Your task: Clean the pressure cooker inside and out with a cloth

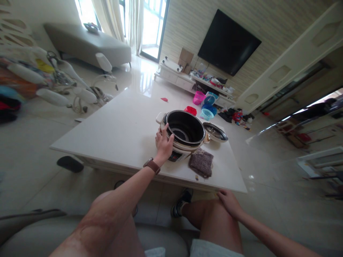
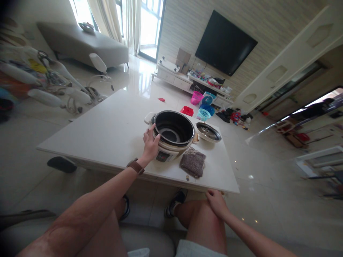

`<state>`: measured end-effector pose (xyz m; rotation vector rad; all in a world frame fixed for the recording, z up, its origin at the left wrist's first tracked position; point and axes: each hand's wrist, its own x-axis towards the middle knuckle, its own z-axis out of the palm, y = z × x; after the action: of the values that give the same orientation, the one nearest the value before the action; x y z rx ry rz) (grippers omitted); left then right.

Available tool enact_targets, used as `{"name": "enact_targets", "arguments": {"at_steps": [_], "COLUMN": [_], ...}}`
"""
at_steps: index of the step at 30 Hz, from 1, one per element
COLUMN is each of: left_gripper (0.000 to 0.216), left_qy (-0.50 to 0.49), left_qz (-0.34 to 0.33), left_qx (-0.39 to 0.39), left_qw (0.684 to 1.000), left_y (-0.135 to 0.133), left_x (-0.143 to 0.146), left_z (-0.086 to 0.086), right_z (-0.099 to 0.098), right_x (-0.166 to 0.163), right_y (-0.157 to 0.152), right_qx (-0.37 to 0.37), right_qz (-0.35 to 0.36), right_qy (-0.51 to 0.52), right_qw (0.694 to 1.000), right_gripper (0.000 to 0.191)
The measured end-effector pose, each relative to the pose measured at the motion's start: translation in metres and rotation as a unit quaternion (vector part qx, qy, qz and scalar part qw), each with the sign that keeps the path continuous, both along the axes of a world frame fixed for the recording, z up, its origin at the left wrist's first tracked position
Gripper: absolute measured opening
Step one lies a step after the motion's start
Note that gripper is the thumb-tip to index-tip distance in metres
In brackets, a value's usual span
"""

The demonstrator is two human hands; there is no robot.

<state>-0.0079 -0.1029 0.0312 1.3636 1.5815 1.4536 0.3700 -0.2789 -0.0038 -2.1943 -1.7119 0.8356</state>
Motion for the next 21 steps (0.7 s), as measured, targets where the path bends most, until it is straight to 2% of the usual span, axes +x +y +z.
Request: {"name": "enact_targets", "arguments": {"at_steps": [21], "left_gripper": [0.058], "left_qy": [0.006], "left_qz": [0.002], "left_qx": [0.007], "left_qw": [1.000], "left_y": [0.0010], "left_x": [0.0003], "left_z": [-0.0012], "right_z": [0.0058], "right_x": [-0.0045], "right_y": [0.0014], "right_qx": [-0.005], "right_qz": [-0.005], "right_qy": [-0.001], "right_qw": [1.000], "right_gripper": [0.035]}}
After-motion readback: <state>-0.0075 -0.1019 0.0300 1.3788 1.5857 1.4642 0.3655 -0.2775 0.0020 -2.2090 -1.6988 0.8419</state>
